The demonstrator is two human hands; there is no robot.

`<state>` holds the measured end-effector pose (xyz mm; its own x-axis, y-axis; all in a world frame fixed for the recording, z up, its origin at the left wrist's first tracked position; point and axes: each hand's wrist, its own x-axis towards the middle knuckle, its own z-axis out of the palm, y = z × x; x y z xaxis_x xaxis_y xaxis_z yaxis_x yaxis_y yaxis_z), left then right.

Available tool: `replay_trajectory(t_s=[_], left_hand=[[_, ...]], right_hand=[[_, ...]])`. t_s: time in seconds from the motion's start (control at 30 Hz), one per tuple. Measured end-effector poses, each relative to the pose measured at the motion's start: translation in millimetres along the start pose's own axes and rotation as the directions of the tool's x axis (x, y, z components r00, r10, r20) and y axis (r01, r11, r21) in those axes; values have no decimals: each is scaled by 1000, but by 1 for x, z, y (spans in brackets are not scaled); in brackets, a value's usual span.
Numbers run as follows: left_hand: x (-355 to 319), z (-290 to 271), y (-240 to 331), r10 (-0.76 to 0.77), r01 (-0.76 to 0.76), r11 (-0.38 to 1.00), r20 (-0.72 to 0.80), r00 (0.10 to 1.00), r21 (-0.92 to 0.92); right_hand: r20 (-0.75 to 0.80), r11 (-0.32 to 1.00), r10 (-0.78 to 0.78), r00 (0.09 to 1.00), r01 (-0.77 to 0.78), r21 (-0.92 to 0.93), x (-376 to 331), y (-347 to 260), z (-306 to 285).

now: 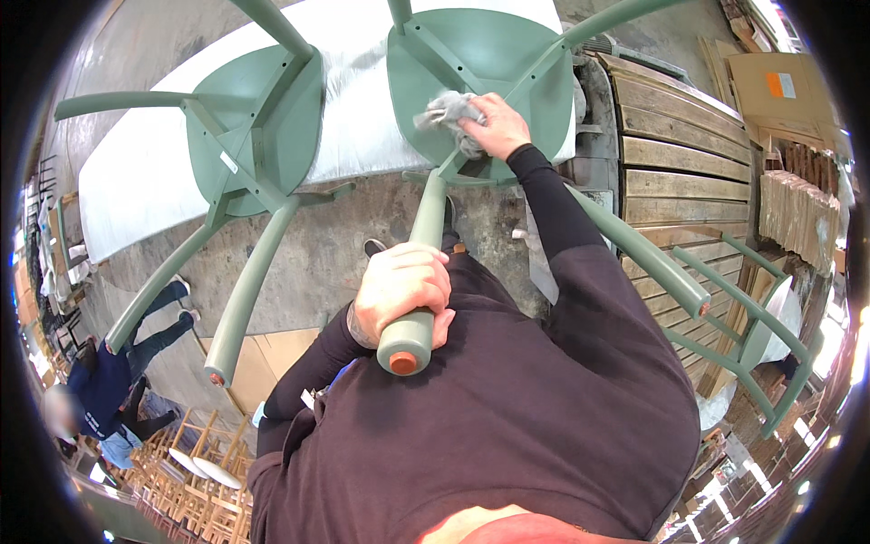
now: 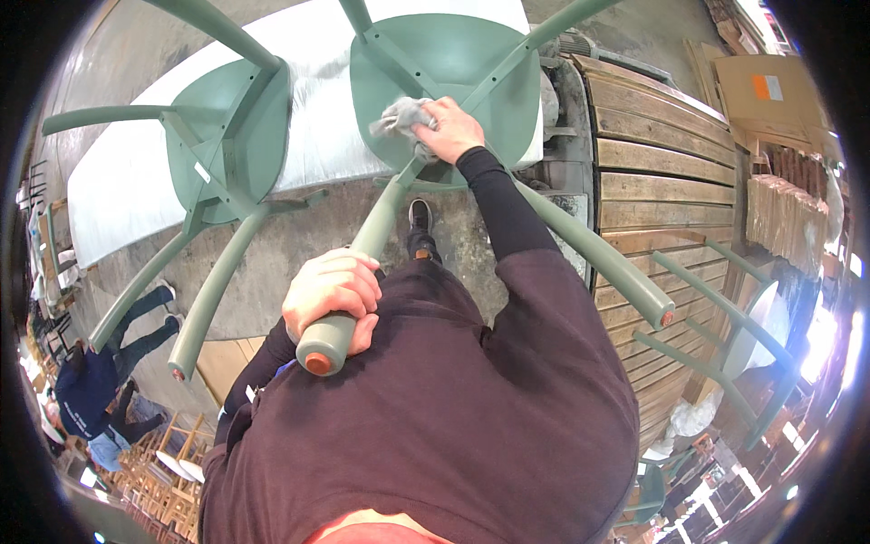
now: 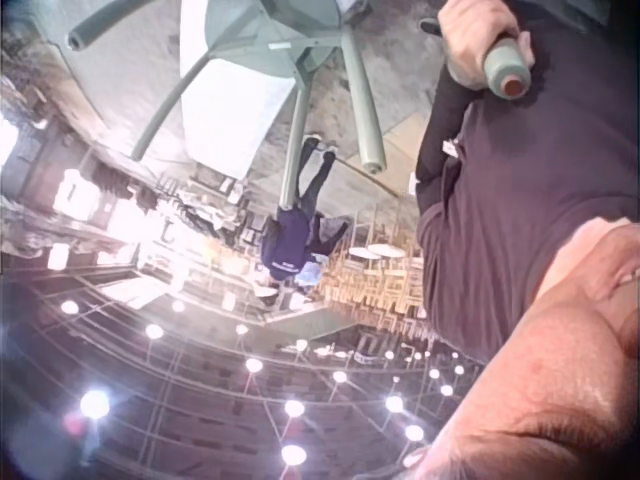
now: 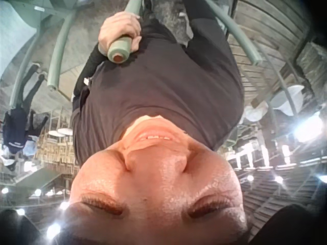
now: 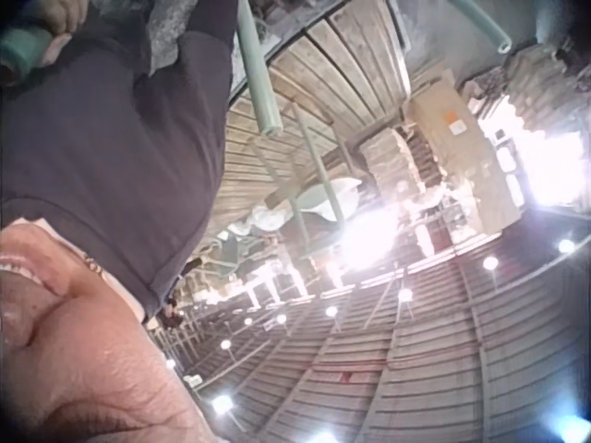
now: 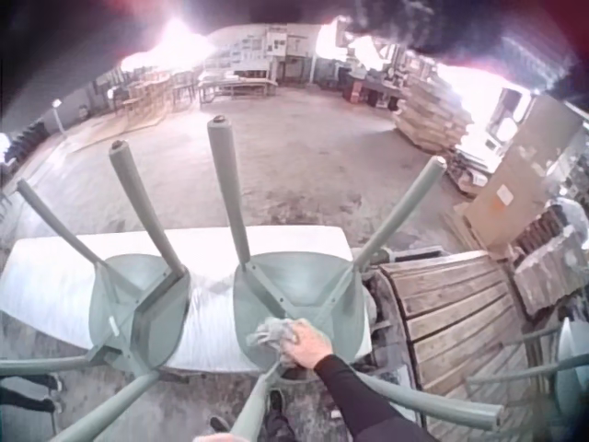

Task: The person wipes the underside and legs of green metal chairs with a cloth, then lifts and repositions the chairs onto a wooden pallet. The person repeats the wiping process on another chair.

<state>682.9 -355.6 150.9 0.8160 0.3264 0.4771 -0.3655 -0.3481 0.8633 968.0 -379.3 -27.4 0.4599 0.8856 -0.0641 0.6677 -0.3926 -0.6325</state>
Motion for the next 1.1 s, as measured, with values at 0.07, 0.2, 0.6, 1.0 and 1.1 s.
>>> replay_trajectory(t_s=[0.07, 0.2, 0.6, 1.0, 1.1], left_hand=[[6, -2, 4, 6, -6, 994, -6, 1000, 110], [8, 2, 8, -26, 65, 948, -127, 992, 313], [2, 6, 7, 53, 57, 860, -201, 978, 507], [8, 1, 11, 44, 68, 811, -176, 983, 581], [2, -1, 22, -26, 40, 995, -147, 989, 88]], right_hand=[[249, 967, -107, 962, 160, -201, -20, 2, 26], [444, 982, -69, 893, -18, 190, -59, -48, 41], [506, 985, -45, 862, -47, 167, -50, 0, 50], [220, 941, -157, 963, 78, 328, -76, -83, -8], [-79, 998, -57, 995, 54, -42, -15, -20, -5]])
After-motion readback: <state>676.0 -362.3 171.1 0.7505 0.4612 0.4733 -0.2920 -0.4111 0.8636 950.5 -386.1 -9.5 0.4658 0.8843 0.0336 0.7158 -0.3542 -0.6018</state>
